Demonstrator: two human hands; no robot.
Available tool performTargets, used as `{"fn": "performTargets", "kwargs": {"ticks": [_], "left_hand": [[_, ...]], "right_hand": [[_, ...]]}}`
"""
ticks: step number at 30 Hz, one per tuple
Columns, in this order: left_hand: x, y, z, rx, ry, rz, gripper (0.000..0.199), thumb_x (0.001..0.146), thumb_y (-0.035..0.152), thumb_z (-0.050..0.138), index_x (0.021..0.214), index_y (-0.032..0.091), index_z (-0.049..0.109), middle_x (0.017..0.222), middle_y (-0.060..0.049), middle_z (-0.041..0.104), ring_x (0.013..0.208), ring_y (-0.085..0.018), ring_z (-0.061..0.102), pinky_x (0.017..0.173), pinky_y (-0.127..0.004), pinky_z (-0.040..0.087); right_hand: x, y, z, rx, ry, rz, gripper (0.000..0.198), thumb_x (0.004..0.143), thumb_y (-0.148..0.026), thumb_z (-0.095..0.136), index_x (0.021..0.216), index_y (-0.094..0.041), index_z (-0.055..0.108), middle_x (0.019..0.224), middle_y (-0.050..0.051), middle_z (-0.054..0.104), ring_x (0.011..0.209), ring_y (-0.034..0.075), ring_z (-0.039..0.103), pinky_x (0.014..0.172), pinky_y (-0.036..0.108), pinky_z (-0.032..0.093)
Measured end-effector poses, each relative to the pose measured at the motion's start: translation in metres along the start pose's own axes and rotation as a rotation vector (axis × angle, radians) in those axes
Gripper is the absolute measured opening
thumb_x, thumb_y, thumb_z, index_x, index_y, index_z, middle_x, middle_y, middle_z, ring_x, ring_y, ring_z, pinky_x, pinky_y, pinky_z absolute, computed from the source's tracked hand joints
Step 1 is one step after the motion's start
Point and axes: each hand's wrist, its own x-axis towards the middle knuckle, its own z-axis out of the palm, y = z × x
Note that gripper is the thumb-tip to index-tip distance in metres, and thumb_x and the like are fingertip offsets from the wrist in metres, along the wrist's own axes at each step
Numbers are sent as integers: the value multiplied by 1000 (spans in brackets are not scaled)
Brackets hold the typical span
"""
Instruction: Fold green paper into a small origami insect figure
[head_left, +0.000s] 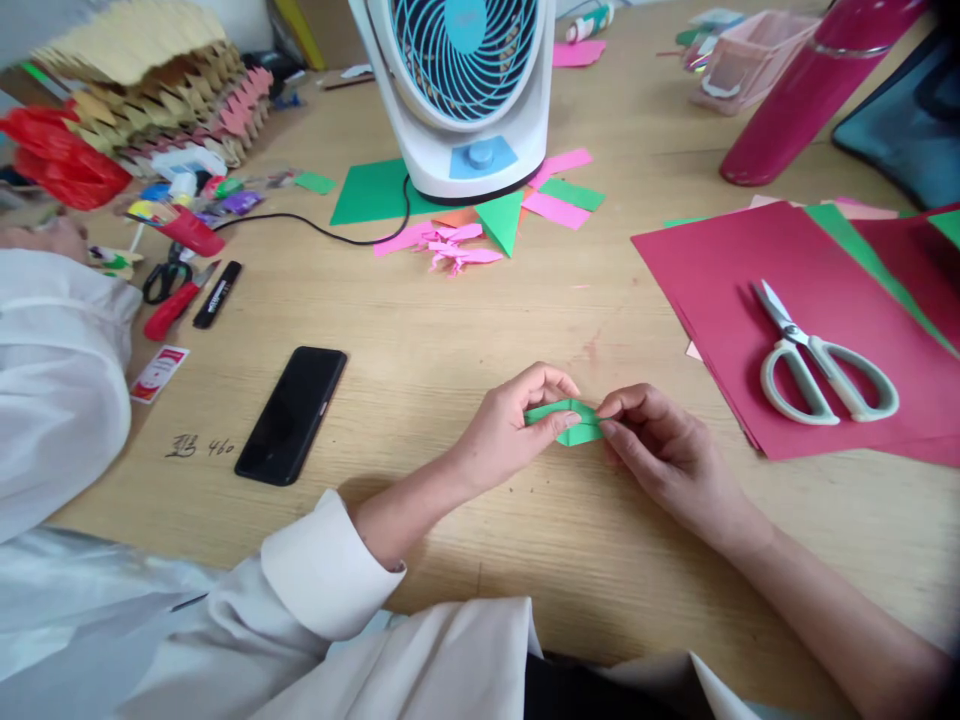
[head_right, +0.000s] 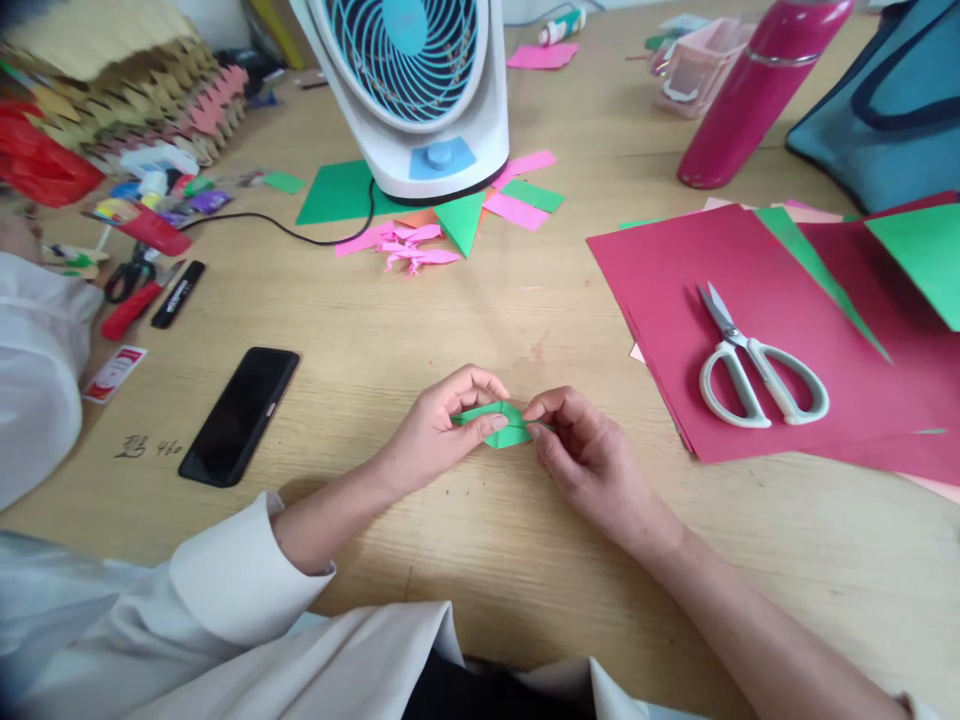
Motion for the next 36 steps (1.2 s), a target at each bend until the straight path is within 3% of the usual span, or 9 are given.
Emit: {"fn": "performTargets", "kwargs": {"ticks": [4,8,13,17,24,30,36], "left_hand": [[0,0,-2,36,15,5,14,87,20,62,100,18,56,86,-1,64,80,-11,61,74,-23,47],[0,1,-4,175,16,35,14,87,22,64,99,19,58,80,1,63,75,-11,59,71,-22,45],[-1,3,-4,224,6,42,14,87,18,61,100,20,59,85,0,66,77,-11,61,71,-22,46],[-2,2,-1,176,5,20,13,87,18,60,100,20,58,89,-1,68,81,-12,64,73,-22,49],[-7,6,4,383,-26,105,11,88,15,59,97,20,60,93,-1,71,83,-14,65,75,-25,48],[-8,6,6,614,-74,146,16,85,9,58,95,21,61,95,-1,71,90,-19,62,83,-32,44],[-11,-1,6,847,-107,179,15,86,11,57,97,20,64,102,-6,64,102,-23,55,89,-38,40]], "right_hand": [[-1,-1,-4,-57,89,-23,13,99,-32,51,104,-24,60,83,2,59,70,15,56,62,28,48],[-1,-2,-11,-165,198,-182,11,98,-25,51,104,-24,61,93,5,59,80,17,57,72,33,49],[-1,-2,-17,-500,27,-515,22,91,-15,60,112,-23,57,102,9,59,94,23,59,78,38,50],[-3,-1,-15,-830,-59,-667,20,90,-16,63,109,-21,58,103,11,62,91,23,58,76,39,48],[-7,4,-12,-1082,-80,-760,13,94,-16,57,105,-22,59,95,6,69,77,20,53,67,37,37],[-4,5,-8,-1037,-175,-760,6,94,-14,56,97,-17,60,85,6,67,74,19,54,65,36,36],[-2,7,-4,-957,-220,-714,7,94,-15,55,96,-14,62,88,9,65,78,20,57,68,35,40]]}}
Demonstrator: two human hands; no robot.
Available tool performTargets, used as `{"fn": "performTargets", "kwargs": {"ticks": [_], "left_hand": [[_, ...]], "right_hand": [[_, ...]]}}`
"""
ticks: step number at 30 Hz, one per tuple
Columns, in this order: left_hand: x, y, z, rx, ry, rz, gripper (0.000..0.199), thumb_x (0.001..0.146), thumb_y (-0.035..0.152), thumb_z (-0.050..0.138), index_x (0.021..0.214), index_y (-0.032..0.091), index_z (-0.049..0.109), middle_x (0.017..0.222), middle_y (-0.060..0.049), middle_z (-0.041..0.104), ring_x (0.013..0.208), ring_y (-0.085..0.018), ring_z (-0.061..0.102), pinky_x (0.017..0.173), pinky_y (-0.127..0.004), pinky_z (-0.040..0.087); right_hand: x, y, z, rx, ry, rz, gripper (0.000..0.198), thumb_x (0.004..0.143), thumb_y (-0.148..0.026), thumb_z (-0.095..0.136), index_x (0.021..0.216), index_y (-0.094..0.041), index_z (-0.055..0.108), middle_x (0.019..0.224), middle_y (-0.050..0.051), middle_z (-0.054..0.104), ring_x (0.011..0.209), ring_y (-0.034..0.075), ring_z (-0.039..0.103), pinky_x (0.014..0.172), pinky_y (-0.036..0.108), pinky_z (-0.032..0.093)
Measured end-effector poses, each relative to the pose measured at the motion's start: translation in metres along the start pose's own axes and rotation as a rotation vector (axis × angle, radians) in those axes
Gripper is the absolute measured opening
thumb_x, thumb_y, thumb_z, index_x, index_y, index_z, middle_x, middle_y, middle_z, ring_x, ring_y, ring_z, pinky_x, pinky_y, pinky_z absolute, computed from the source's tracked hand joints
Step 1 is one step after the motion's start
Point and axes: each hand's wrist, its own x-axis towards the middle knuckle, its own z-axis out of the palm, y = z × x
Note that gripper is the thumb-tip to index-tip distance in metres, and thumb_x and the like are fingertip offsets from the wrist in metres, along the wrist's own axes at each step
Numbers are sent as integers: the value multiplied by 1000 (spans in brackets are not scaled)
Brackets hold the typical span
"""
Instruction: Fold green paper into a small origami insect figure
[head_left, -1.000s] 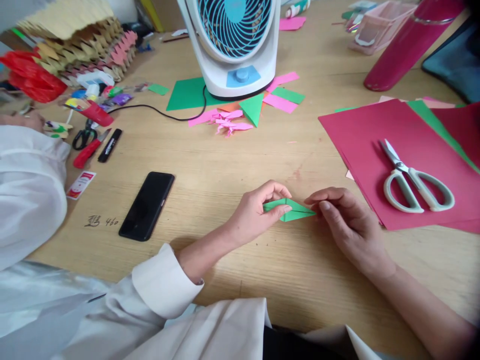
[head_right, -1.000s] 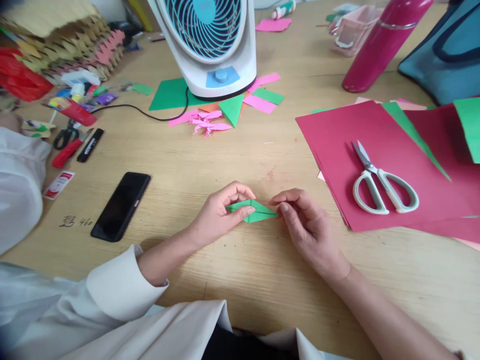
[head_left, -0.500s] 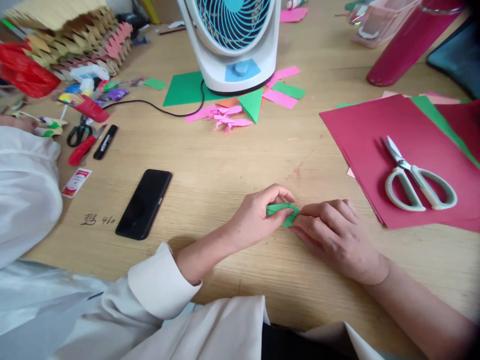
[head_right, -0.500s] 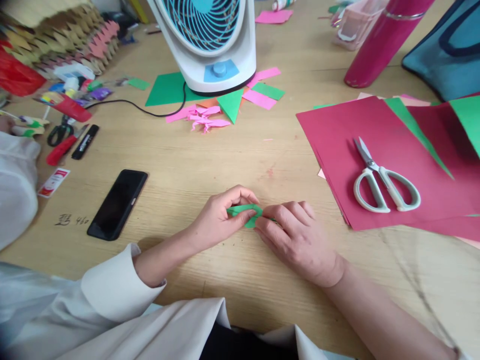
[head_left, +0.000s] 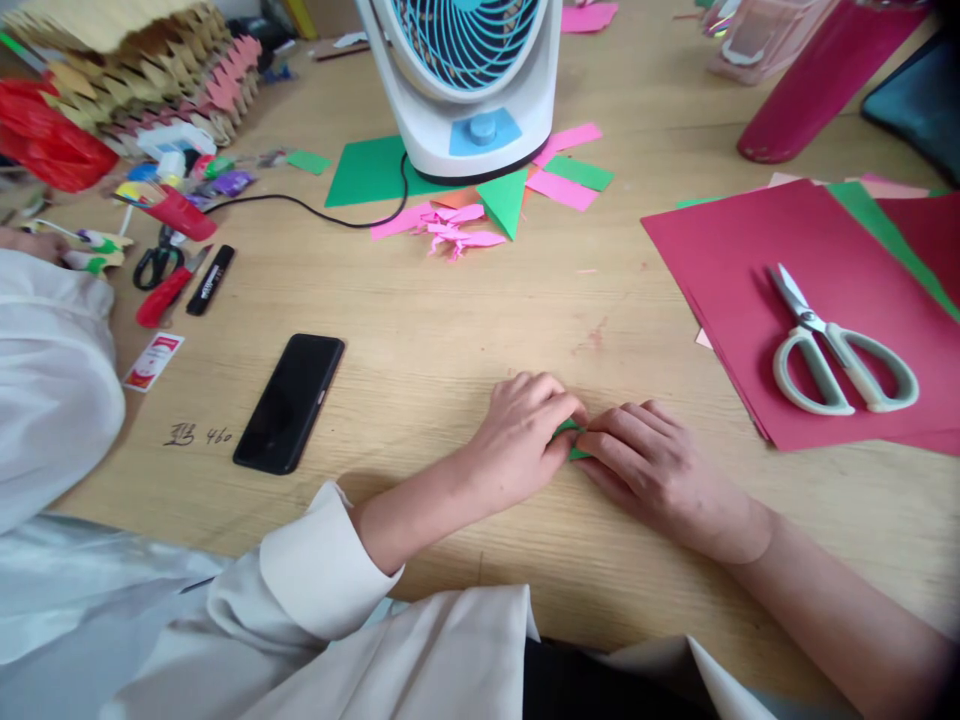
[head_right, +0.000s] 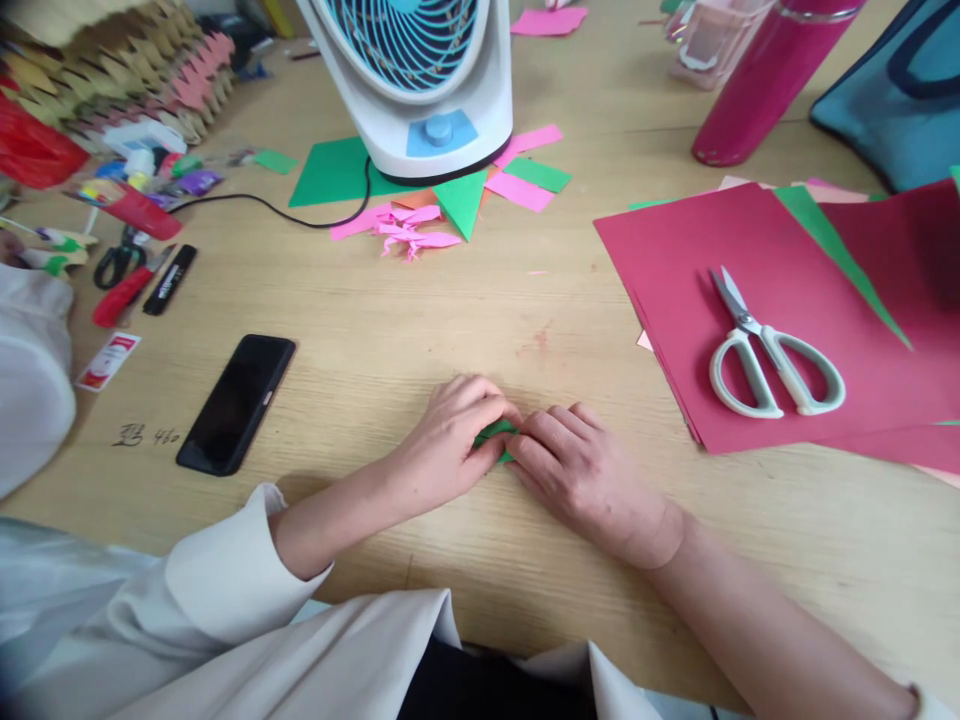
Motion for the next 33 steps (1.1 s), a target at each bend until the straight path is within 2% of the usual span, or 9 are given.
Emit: {"fn": "performTargets", "kwargs": {"ticks": [3,6,11,16,23,33], "left_hand": [[-4,-4,-1,20,34,80,13,89,13,56,98,19,64,106,-7,62,101,-23,52,90,-37,41],[-10,-10,-5,10,47,201,12,94,14,50,96,17,62,101,-7,63,95,-20,53,90,-35,43],[-21,-15,-8,64,29,355,11,97,21,52,97,15,61,99,-8,64,93,-18,55,88,-32,48],[-21,-13,-2,187,53,378,15,98,19,50,94,14,63,92,-6,65,87,-17,56,82,-30,49],[-21,-12,0,294,108,385,22,99,19,49,87,16,66,87,-4,67,82,-15,56,76,-28,49],[-27,-13,-3,353,120,444,18,98,16,51,96,15,68,92,-3,70,85,-15,59,76,-29,50]], "right_hand": [[0,-1,0,1,4,14,8,93,-14,56,91,-13,64,87,10,64,79,21,55,69,36,41],[-1,-2,-1,-13,7,34,11,93,-13,57,87,-13,66,81,9,60,74,21,49,68,36,42],[-4,-4,0,56,11,60,13,95,-12,54,91,-13,67,81,8,56,74,20,48,69,36,44],[-4,-6,1,162,29,122,9,95,-11,56,93,-11,64,86,9,58,79,19,52,73,34,47],[-5,-5,-1,132,30,94,8,94,-11,57,93,-12,65,85,8,59,76,19,52,70,35,45],[-5,-7,-3,176,39,100,11,93,-9,57,89,-11,67,83,9,58,74,18,51,68,34,44]]}}
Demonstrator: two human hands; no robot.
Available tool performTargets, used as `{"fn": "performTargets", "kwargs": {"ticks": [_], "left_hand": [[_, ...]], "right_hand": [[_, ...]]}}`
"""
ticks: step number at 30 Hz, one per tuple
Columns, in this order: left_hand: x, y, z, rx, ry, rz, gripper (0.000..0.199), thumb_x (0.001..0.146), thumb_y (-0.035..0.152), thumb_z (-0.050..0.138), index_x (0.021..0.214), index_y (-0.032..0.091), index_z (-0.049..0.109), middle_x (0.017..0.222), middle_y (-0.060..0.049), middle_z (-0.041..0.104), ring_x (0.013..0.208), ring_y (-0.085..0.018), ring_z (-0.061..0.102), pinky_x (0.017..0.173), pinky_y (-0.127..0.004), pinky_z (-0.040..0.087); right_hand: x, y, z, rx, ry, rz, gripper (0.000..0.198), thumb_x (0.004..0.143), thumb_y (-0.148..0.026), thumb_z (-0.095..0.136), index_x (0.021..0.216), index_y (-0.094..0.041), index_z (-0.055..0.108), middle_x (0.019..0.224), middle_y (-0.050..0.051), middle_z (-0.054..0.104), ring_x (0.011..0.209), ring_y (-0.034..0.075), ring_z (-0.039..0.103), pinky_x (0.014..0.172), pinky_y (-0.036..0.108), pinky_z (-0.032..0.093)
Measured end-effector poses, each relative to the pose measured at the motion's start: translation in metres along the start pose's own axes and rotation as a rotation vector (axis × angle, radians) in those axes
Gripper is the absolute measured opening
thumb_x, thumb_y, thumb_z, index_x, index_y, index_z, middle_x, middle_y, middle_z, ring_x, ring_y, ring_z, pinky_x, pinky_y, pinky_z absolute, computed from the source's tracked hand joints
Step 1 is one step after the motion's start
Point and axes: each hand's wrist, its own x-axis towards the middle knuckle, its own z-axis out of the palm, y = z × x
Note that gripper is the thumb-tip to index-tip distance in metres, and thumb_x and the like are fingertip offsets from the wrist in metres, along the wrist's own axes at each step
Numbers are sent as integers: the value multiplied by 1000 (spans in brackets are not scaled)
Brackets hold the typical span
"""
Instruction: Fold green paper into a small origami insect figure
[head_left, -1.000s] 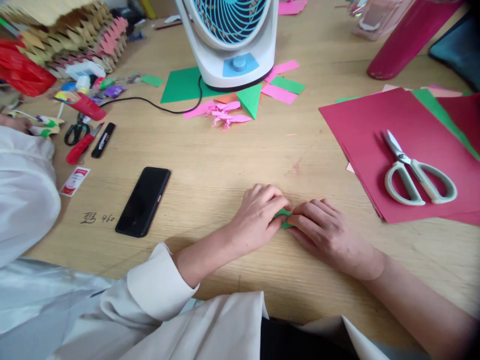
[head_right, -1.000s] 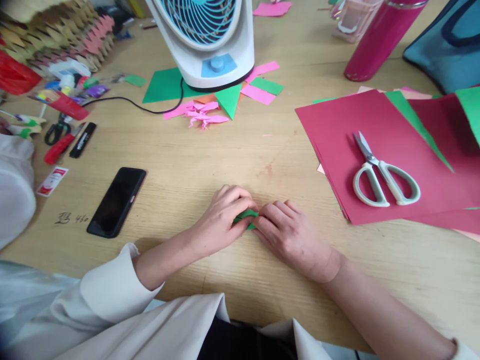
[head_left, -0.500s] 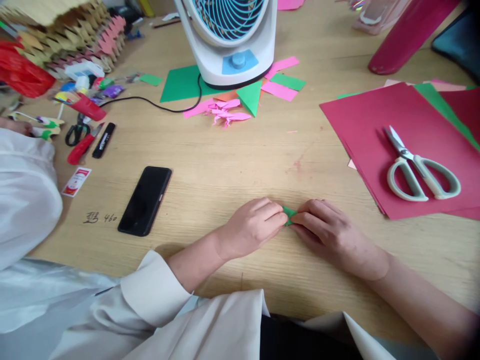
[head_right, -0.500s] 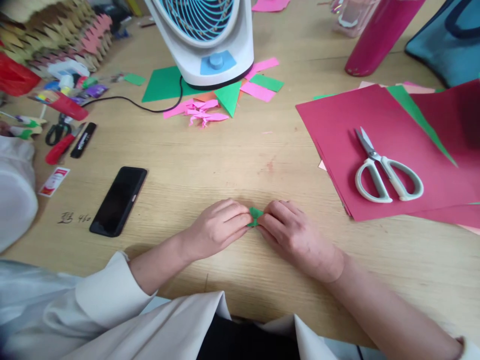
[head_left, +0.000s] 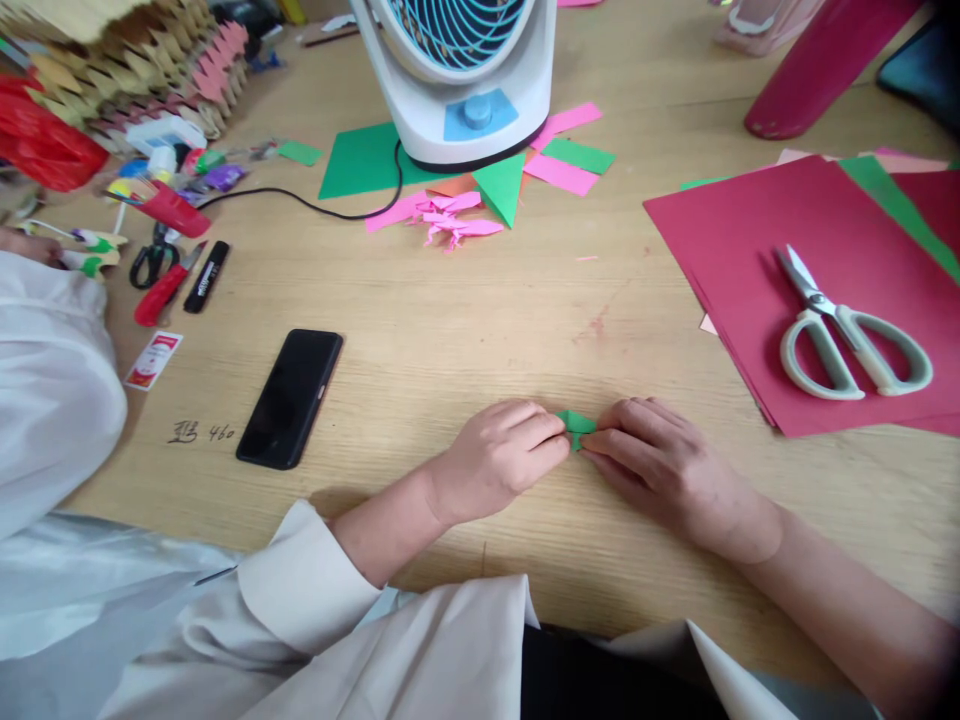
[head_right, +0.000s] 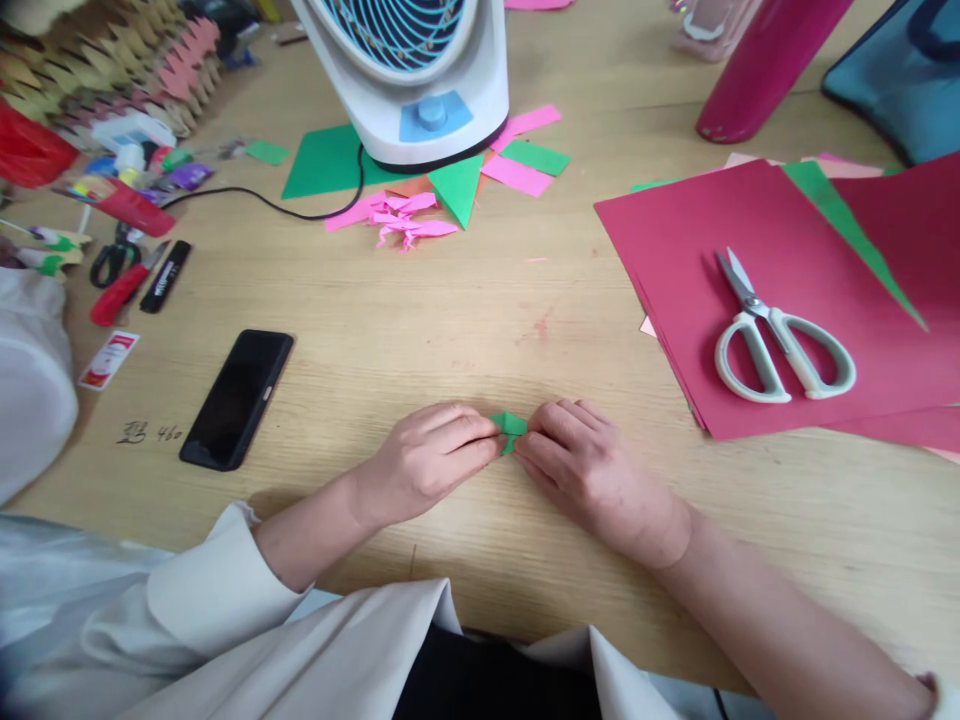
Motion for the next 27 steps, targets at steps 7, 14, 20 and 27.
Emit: {"fn": "performTargets", "kwargs": {"ticks": [7,14,20,27], "left_hand": [[-2,1,1,-65,28,-34,17,98,16,51,93,15,67,93,-4,71,85,-15,61,79,-30,52],[0,2,-1,-147,46,-114,14,97,19,54,93,16,67,91,-4,70,87,-15,61,80,-29,53],[5,6,1,-87,31,-132,15,97,27,55,94,17,66,93,-4,67,87,-17,58,81,-31,51],[6,9,3,-96,28,-164,13,96,22,53,90,17,64,90,-4,66,84,-16,58,80,-31,50]], "right_hand": [[1,-2,2,-3,-13,14,11,93,-9,57,89,-12,66,85,9,59,76,19,52,70,35,45],[2,-2,4,-6,-38,73,7,94,-17,58,92,-14,64,85,8,59,77,19,53,72,36,46],[5,-1,-1,138,-46,149,5,94,-15,57,92,-15,61,87,7,58,79,18,55,72,33,46],[8,0,-7,204,-58,206,8,94,-15,55,90,-19,60,83,4,57,73,16,56,65,29,45]]}}
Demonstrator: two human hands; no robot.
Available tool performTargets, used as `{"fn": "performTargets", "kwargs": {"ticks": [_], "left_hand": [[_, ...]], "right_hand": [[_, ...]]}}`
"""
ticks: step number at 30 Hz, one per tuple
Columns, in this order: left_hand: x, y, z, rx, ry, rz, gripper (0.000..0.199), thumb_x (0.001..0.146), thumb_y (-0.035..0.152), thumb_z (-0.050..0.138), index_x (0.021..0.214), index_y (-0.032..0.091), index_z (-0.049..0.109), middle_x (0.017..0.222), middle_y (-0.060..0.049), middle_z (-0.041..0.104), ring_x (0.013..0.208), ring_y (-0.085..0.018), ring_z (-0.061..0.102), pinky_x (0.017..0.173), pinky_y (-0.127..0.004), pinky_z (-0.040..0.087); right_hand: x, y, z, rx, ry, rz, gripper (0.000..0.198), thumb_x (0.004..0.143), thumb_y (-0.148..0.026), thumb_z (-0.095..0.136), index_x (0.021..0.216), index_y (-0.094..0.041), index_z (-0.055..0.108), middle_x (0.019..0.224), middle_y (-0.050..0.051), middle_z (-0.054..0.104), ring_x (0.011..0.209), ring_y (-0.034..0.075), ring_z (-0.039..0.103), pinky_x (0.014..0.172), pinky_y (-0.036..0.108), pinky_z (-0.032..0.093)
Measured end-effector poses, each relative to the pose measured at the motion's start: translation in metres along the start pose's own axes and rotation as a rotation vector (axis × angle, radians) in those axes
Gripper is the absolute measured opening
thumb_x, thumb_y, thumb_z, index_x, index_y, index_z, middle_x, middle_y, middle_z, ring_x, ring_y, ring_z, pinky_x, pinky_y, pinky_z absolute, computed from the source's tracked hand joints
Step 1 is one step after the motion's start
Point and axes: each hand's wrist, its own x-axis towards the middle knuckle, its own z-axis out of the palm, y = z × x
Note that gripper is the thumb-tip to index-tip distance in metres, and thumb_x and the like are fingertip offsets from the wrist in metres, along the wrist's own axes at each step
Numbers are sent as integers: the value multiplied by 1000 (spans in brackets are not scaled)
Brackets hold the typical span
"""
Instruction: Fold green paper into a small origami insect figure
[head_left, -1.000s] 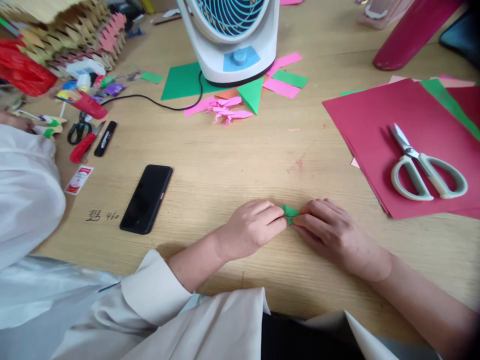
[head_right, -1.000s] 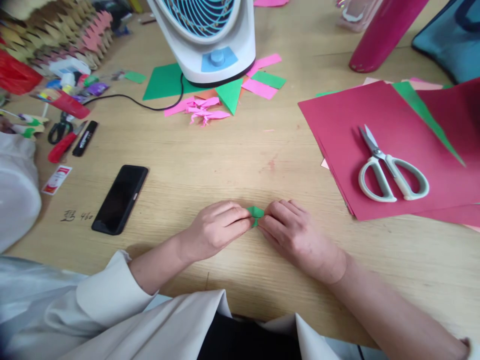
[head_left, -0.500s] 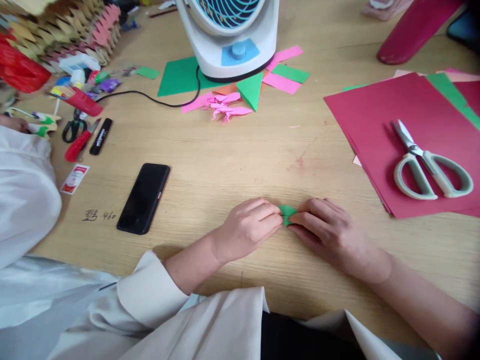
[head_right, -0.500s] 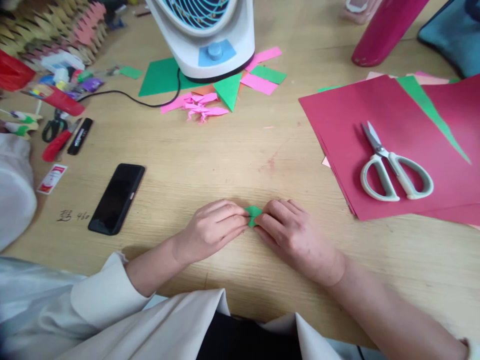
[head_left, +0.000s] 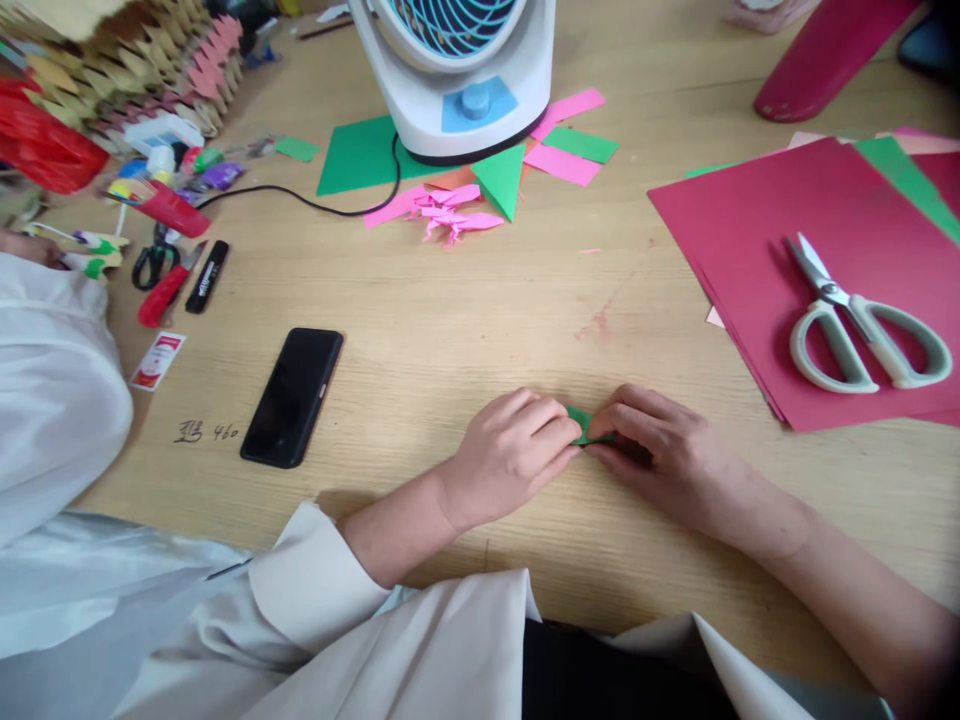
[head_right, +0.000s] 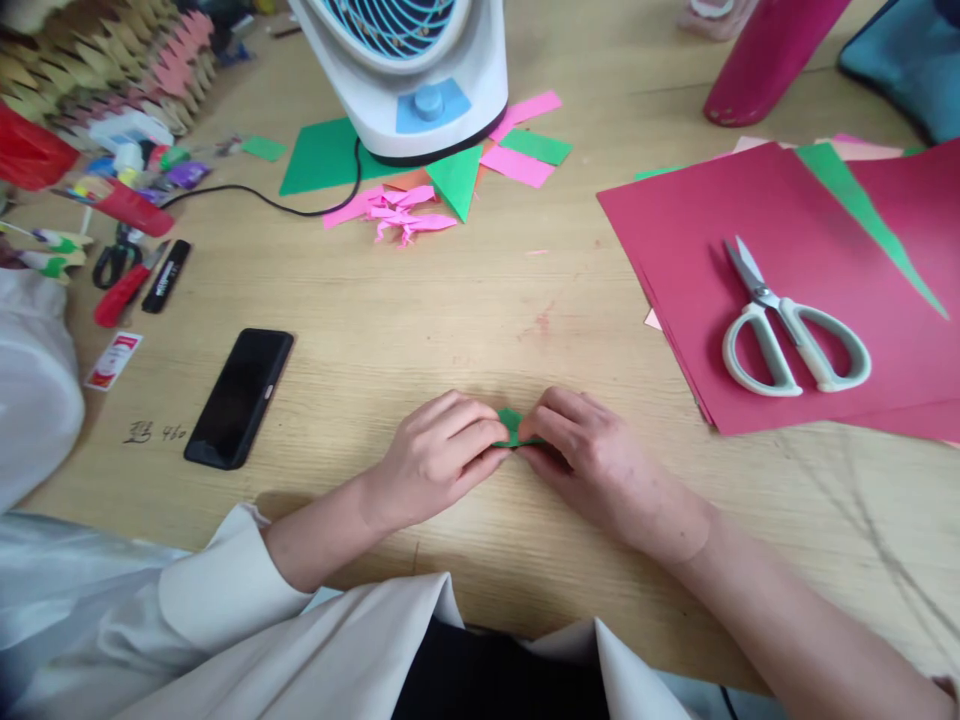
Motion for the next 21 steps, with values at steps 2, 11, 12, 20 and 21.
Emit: {"fn": "performTargets", "kwargs": {"ticks": [2,11,12,20,21], "left_hand": [[0,0,0,-37,1,-26,11,96,22,54,90,17,63,90,-4,66,84,-16,58,79,-30,50],[-1,1,1,-165,16,-102,3,91,19,62,88,18,62,91,-4,65,88,-17,58,81,-30,49],[-1,1,1,-177,15,-113,2,90,18,62,88,18,62,92,-4,65,89,-17,58,82,-30,49],[-1,7,2,-238,38,-192,2,89,18,65,90,18,63,93,-3,65,90,-17,57,83,-31,49],[-1,8,2,-236,35,-190,2,90,18,65,90,18,63,93,-3,65,90,-17,57,83,-31,49]], "right_hand": [[0,0,1,0,3,9,8,94,-15,55,89,-19,61,82,4,58,73,16,56,65,29,45],[0,-1,6,7,13,18,6,93,-15,58,90,-17,63,83,5,59,77,18,55,70,32,45],[0,-2,6,3,16,18,6,92,-14,59,90,-17,63,83,5,59,77,18,56,70,33,44],[-2,0,6,-24,11,3,7,93,-16,57,93,-19,63,86,6,61,79,19,57,74,35,46],[-2,0,6,-23,9,6,6,93,-16,57,93,-19,63,86,6,61,79,19,57,74,35,47]]}}
